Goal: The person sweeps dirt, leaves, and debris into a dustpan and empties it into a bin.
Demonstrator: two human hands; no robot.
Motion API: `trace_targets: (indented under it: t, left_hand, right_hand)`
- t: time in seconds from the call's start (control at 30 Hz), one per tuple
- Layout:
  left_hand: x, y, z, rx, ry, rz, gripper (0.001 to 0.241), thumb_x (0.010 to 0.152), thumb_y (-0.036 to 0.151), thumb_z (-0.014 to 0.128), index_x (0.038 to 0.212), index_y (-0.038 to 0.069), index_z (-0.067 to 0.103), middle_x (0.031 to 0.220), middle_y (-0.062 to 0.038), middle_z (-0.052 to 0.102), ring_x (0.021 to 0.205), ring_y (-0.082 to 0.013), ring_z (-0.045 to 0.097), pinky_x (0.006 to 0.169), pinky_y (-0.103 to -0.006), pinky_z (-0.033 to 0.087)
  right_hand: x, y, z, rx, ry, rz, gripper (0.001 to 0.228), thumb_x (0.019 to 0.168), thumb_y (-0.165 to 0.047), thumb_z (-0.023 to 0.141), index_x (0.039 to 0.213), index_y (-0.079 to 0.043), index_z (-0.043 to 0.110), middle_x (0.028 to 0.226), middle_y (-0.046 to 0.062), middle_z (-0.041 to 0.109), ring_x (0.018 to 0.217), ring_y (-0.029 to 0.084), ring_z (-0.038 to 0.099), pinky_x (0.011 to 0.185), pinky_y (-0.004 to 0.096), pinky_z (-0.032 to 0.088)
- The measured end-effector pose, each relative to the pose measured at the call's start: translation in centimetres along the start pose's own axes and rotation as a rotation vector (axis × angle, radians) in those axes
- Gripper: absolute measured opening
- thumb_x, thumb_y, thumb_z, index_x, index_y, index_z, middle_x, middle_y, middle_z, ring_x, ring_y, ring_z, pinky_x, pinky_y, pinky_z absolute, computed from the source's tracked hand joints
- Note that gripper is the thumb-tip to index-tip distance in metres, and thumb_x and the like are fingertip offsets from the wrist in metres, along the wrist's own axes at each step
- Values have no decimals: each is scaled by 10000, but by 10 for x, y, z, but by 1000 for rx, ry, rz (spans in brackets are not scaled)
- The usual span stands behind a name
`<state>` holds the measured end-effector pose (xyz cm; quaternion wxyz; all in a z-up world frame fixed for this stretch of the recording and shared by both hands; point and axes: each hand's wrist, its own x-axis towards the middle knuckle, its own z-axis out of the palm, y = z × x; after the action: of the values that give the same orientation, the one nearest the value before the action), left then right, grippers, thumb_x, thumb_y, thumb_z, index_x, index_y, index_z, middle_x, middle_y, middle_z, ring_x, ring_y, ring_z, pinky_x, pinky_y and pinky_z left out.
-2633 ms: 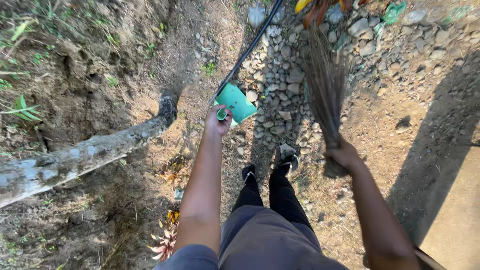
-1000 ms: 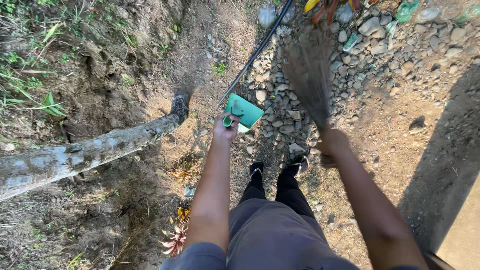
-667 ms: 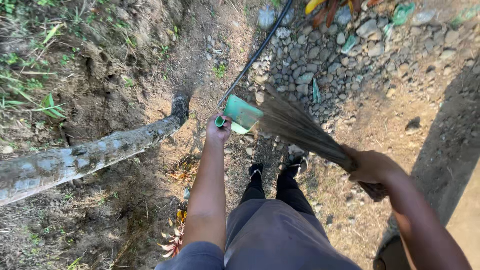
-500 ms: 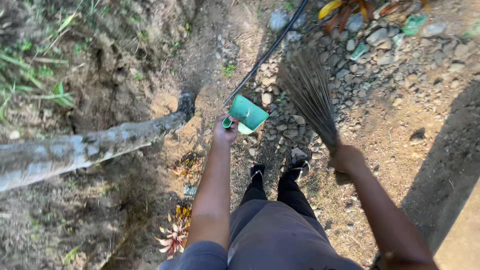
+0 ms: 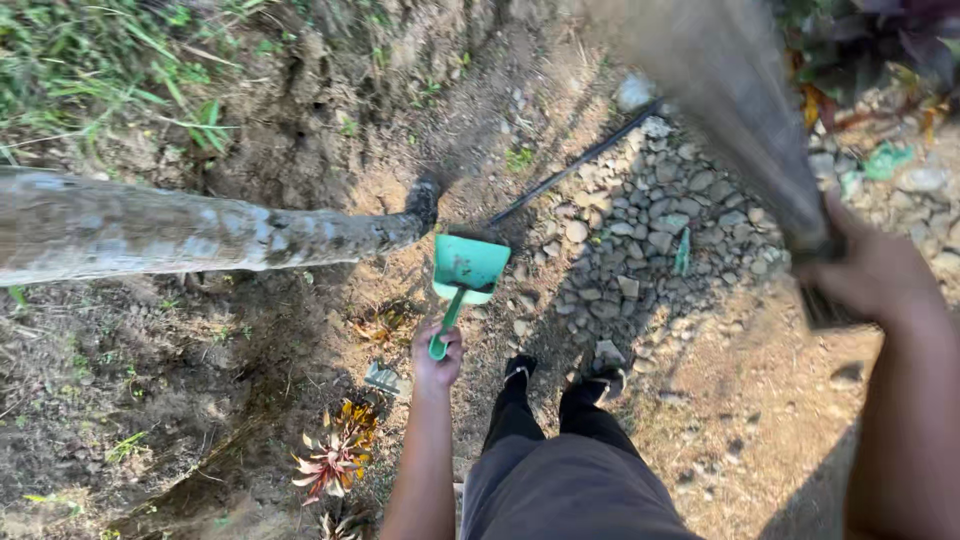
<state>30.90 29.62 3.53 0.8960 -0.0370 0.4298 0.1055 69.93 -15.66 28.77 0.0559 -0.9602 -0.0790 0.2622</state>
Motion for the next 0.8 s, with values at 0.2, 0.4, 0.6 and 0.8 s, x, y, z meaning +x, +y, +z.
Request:
trace_targets:
  t: [0.2,0.4,0.6,0.8]
  left_hand:
    - [46,-21,-1,150,271,261,257,962,52,569,1192,-29,487,740,-68,575,530,-133,548,393,-226,442]
    - [71,-13,5,98,242,210,157,968,56,532,1077,-24,452,737,-83,583,550,-143,573,401,-220,440]
    - [73,-4,3,137,193,132,99,912,123,560,943,80,477,690,-37,541,527,-148,549,398,-250,415]
    - [84,-30,-1,72,196,56,85,929,153,573,935,94,512,727,-31,586,543,-130,567,406,-241,398]
  right_hand:
    - [119,-170,95,691,-197,174,597,875,-196,727,1456,-118,616,1281,140,727,953,270,776,733,422,630]
    - [44,-174,139,90,-719,-94,1187,695,-208,830,1658,-275,138,1345,181,670,1152,336,706,1051,481,546]
    - [21,-117,18,-357,-632,-140,1217,699,-430,855,1675,-416,128,1122,123,764,954,284,762,1000,407,623]
    - [78,-199,177,482,-508,134,694,770,-167,741,1441,-153,562,1128,167,739,946,305,739,885,464,626]
